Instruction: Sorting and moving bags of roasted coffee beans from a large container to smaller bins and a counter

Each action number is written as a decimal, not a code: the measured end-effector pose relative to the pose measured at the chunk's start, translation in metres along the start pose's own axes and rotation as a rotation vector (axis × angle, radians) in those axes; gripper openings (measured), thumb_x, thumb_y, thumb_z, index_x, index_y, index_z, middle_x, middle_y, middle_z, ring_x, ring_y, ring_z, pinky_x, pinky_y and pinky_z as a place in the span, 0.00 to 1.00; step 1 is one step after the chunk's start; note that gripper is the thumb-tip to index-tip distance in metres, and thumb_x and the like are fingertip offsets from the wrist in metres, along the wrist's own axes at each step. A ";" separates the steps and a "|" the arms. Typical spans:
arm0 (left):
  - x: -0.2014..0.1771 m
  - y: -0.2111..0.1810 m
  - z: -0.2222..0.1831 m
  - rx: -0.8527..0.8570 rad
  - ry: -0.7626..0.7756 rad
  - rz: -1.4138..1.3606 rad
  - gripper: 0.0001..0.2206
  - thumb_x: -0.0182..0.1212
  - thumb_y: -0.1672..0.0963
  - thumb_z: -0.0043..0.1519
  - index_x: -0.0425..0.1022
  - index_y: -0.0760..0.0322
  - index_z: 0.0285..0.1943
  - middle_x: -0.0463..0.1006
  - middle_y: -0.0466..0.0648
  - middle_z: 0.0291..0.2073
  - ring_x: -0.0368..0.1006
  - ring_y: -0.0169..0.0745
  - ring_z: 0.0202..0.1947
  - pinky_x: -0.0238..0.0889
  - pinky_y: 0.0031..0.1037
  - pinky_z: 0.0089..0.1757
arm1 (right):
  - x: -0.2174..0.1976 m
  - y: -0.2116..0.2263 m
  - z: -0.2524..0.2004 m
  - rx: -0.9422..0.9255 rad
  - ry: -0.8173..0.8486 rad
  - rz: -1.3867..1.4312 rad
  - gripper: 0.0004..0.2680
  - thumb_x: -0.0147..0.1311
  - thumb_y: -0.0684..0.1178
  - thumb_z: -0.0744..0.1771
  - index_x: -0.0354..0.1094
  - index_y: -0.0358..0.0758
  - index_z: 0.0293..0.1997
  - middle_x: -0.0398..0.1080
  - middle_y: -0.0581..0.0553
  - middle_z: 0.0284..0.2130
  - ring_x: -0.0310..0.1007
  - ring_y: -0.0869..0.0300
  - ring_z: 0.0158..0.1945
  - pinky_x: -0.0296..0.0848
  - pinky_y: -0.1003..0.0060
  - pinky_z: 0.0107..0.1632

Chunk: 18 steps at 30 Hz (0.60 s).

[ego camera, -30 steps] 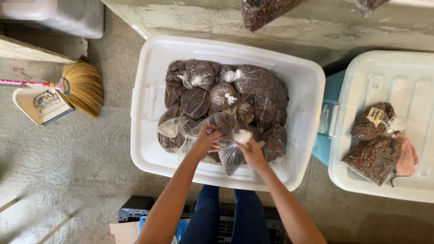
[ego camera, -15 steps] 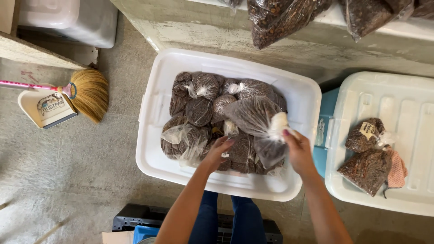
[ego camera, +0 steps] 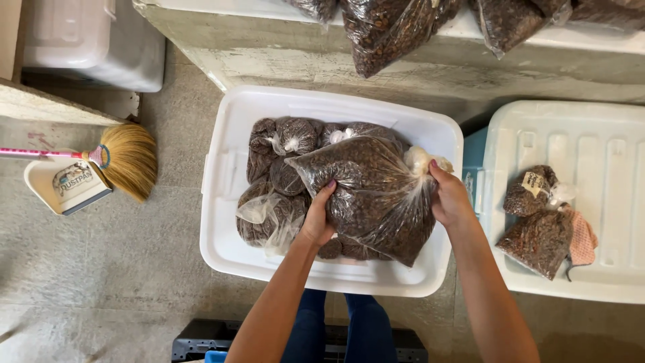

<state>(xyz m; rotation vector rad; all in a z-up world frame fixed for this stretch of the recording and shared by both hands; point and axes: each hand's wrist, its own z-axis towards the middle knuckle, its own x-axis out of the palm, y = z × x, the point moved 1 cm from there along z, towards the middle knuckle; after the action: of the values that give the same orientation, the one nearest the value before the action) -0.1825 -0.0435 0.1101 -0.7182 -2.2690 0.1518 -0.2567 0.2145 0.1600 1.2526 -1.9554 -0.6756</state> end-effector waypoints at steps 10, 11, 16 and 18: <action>0.005 -0.013 -0.033 -0.212 -0.167 0.045 0.33 0.74 0.44 0.52 0.76 0.69 0.60 0.81 0.62 0.50 0.78 0.61 0.51 0.73 0.52 0.49 | -0.024 -0.036 0.029 0.209 0.038 -0.045 0.16 0.61 0.55 0.68 0.71 0.28 0.50 0.76 0.30 0.42 0.79 0.42 0.47 0.74 0.42 0.55; 0.006 -0.012 -0.036 -0.216 -0.169 0.049 0.33 0.74 0.44 0.52 0.76 0.69 0.60 0.81 0.62 0.50 0.78 0.61 0.51 0.73 0.52 0.49 | -0.024 -0.037 0.029 0.212 0.034 -0.041 0.16 0.61 0.55 0.68 0.71 0.28 0.50 0.76 0.30 0.42 0.79 0.42 0.47 0.74 0.42 0.55; 0.006 -0.011 -0.053 -0.281 -0.215 0.076 0.33 0.72 0.43 0.54 0.76 0.69 0.59 0.81 0.60 0.49 0.78 0.59 0.52 0.73 0.51 0.50 | -0.022 -0.038 0.025 0.266 0.038 -0.148 0.16 0.61 0.55 0.68 0.71 0.26 0.49 0.76 0.28 0.39 0.80 0.41 0.42 0.78 0.43 0.47; 0.013 -0.014 -0.064 -0.300 -0.227 0.088 0.32 0.71 0.43 0.55 0.76 0.69 0.59 0.81 0.60 0.49 0.78 0.59 0.51 0.73 0.51 0.50 | -0.025 -0.042 0.027 0.269 0.043 -0.158 0.16 0.61 0.55 0.68 0.71 0.26 0.49 0.76 0.28 0.39 0.80 0.41 0.41 0.78 0.44 0.46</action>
<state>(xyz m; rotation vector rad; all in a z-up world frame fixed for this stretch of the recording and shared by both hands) -0.1523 -0.0548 0.1682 -1.0017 -2.5074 -0.0718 -0.2482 0.2228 0.1051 1.5847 -1.9739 -0.4676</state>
